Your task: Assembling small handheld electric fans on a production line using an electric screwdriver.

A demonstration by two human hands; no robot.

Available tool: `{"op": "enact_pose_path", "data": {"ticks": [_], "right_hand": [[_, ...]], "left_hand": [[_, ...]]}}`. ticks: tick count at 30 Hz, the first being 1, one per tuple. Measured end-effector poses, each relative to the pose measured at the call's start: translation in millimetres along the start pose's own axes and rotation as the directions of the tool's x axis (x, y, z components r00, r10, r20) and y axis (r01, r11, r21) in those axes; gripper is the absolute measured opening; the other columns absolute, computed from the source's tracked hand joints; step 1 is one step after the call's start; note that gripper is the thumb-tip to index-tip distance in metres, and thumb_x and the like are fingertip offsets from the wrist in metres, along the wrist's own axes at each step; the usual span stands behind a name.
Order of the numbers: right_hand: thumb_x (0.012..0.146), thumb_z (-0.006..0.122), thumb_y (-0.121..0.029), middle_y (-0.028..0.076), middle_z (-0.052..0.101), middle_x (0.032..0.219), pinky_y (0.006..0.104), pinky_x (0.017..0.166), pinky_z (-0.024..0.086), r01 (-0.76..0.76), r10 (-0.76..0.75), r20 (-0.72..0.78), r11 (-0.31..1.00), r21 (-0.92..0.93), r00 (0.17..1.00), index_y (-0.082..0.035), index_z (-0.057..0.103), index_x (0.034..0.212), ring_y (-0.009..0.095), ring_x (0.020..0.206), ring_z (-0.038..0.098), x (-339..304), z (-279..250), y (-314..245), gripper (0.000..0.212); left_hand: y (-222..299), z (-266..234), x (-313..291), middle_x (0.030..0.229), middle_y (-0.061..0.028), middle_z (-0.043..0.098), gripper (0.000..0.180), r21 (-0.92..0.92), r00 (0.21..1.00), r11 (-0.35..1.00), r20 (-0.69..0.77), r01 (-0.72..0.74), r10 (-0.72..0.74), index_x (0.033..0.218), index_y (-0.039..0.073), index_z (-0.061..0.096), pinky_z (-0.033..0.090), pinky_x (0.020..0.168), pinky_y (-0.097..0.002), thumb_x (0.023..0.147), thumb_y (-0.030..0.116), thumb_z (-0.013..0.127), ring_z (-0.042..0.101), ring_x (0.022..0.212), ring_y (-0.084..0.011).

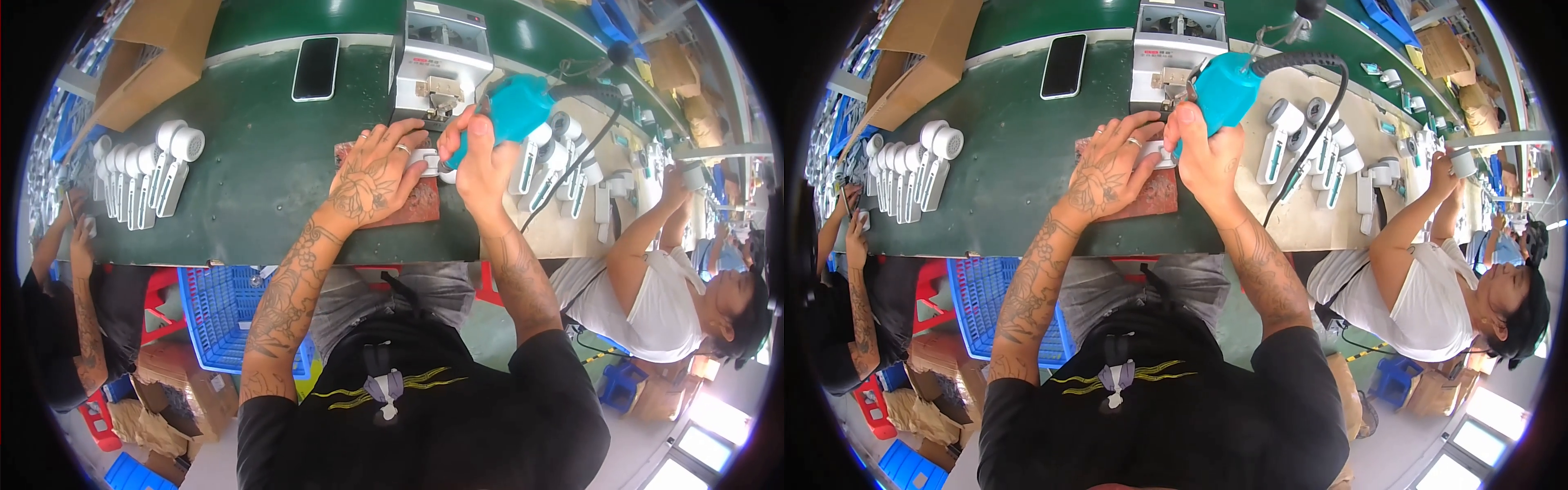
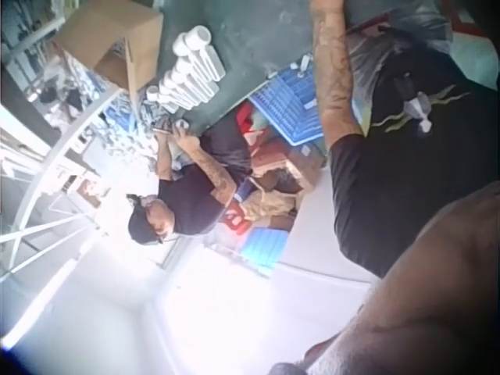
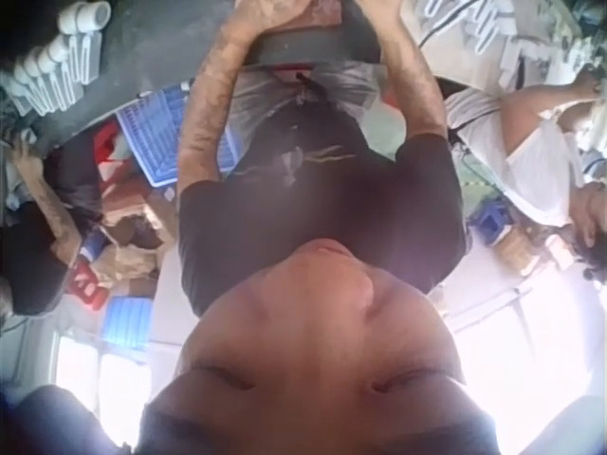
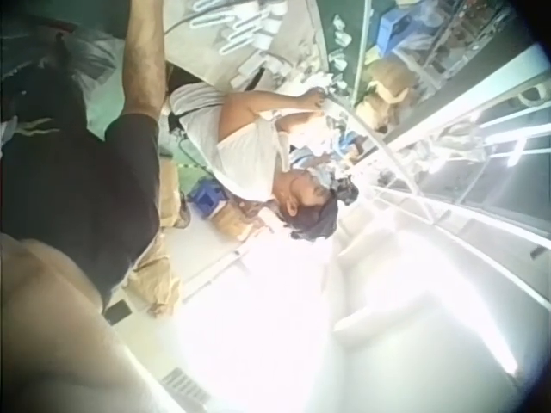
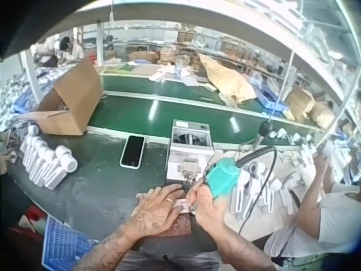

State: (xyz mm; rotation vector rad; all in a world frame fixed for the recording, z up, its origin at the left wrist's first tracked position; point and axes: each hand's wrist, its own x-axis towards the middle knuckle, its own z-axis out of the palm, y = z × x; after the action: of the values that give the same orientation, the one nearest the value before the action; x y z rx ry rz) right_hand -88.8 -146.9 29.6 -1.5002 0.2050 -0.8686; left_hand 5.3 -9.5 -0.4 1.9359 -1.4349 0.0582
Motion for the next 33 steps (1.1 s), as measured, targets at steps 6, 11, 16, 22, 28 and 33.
{"op": "enact_pose_path", "data": {"ticks": [6, 11, 16, 22, 28, 33], "right_hand": [[0.102, 0.058, -0.033, 0.006, 0.059, 0.070, 0.0286, 0.054, 0.044, -0.103, 0.110, -0.092, 0.991, 0.082, 0.990, -0.001, 0.060, 0.099, 0.015, 0.061, 0.057, -15.4, -2.5, -11.5, 0.032], [0.089, 0.058, -0.071, 0.004, 0.048, 0.065, 0.0297, 0.048, 0.041, 0.044, -0.018, -0.088, 0.953, 0.301, 0.996, -0.005, 0.052, 0.103, 0.017, 0.051, 0.046, -58.0, -26.1, -65.8, 0.068], [0.089, 0.059, -0.071, 0.006, 0.051, 0.065, 0.0316, 0.045, 0.040, 0.000, 0.039, -0.158, 0.970, 0.242, 0.987, -0.002, 0.051, 0.100, 0.018, 0.051, 0.049, -101.6, -42.4, -62.6, 0.071], [0.087, 0.071, -0.060, 0.010, 0.059, 0.070, 0.0322, 0.055, 0.048, -0.074, 0.097, -0.190, 0.989, 0.125, 0.977, 0.006, 0.056, 0.104, 0.020, 0.061, 0.059, -118.0, -54.6, -59.5, 0.070], [0.084, 0.074, -0.060, 0.009, 0.060, 0.072, 0.0315, 0.059, 0.048, -0.113, 0.139, -0.144, 0.977, 0.180, 0.980, 0.008, 0.057, 0.107, 0.019, 0.064, 0.059, -123.5, -67.6, -70.8, 0.075], [0.084, 0.075, -0.060, 0.008, 0.060, 0.072, 0.0313, 0.059, 0.048, -0.138, 0.163, -0.183, 0.980, 0.141, 0.969, 0.009, 0.057, 0.107, 0.018, 0.064, 0.060, -134.5, -69.9, -82.0, 0.074]], "left_hand": [[-5.1, -1.5, -18.0, 0.124, -0.0081, 0.061, 0.030, 0.167, 0.969, 0.954, 0.046, -0.248, 0.244, 0.116, 0.008, 0.066, 0.045, 0.095, -0.0459, 0.091, 0.024, 0.064, 0.058, 0.110, -0.0289], [6.1, -37.8, -64.5, 0.109, -0.0074, 0.068, 0.032, 0.144, 0.991, 0.986, -0.091, -0.083, 0.096, 0.115, 0.011, 0.065, 0.047, 0.088, -0.0440, 0.085, 0.017, 0.074, 0.062, 0.103, -0.0289], [-88.3, -97.3, -119.0, 0.107, -0.0172, 0.067, 0.031, 0.341, 0.871, 0.858, -0.443, 0.383, -0.213, 0.116, 0.004, 0.065, 0.046, 0.087, -0.0464, 0.087, 0.014, 0.072, 0.061, 0.097, -0.0365], [-109.7, -134.2, -117.3, 0.109, -0.0199, 0.066, 0.028, 0.549, 0.794, 0.640, -0.585, 0.537, -0.165, 0.116, 0.001, 0.066, 0.048, 0.093, -0.0481, 0.090, 0.011, 0.068, 0.062, 0.104, -0.0391], [57.3, -6.8, 17.0, 0.107, -0.0157, 0.068, 0.027, -0.160, 0.975, 0.968, -0.080, 0.192, -0.206, 0.108, 0.005, 0.068, 0.054, 0.088, -0.0413, 0.087, 0.020, 0.075, 0.066, 0.100, -0.0346], [68.3, 99.6, 63.9, 0.102, -0.0202, 0.064, 0.045, -0.026, 0.998, 1.000, -0.060, -0.005, 0.003, 0.118, -0.002, 0.058, 0.055, 0.080, -0.0440, 0.092, 0.034, 0.067, 0.066, 0.092, -0.0343]]}}
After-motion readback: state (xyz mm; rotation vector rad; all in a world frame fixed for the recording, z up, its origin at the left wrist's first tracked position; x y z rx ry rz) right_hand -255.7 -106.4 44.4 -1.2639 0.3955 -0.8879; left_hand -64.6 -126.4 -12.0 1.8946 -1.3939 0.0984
